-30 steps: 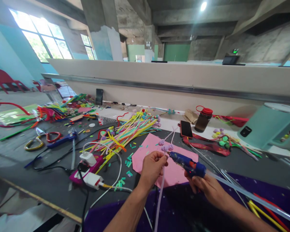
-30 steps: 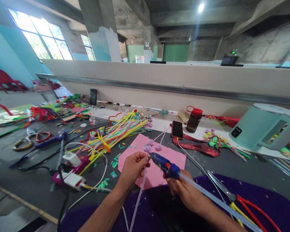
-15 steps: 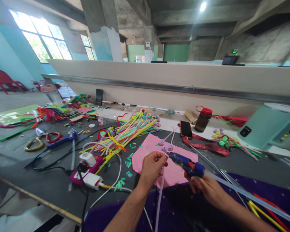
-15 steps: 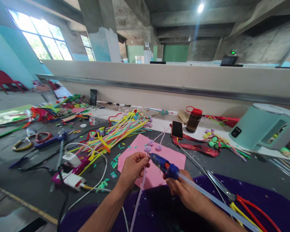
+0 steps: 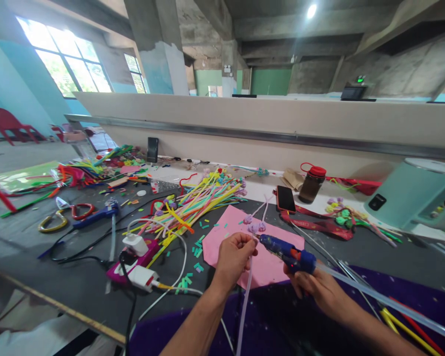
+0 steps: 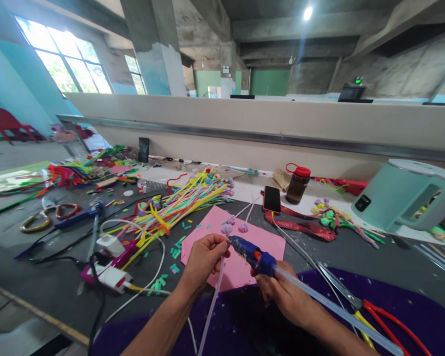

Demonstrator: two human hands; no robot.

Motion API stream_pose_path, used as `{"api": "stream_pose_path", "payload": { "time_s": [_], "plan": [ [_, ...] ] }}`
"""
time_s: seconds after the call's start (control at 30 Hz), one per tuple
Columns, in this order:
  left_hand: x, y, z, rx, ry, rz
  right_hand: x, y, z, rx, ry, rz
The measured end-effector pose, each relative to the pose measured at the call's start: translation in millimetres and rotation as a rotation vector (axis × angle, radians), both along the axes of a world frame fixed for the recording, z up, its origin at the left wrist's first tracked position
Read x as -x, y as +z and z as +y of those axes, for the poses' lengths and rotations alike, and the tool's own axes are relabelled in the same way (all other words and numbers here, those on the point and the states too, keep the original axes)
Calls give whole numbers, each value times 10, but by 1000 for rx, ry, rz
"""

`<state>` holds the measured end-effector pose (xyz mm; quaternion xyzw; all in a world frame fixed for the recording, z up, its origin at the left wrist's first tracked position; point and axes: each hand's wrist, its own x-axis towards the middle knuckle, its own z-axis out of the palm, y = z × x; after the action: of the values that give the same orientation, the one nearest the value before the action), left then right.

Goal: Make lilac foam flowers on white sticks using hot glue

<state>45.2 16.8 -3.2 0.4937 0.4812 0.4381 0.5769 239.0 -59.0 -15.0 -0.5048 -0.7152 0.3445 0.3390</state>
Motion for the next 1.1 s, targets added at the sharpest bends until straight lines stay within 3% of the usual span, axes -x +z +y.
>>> {"api": "stream_pose_path", "payload": {
  "time_s": [0.77, 1.1],
  "plan": [
    [2, 22, -7, -6, 10, 0, 22, 28, 1, 29, -6, -24],
    [10, 12, 1, 13, 8, 9, -36, -44, 13, 1, -25, 28]
  ]
}}
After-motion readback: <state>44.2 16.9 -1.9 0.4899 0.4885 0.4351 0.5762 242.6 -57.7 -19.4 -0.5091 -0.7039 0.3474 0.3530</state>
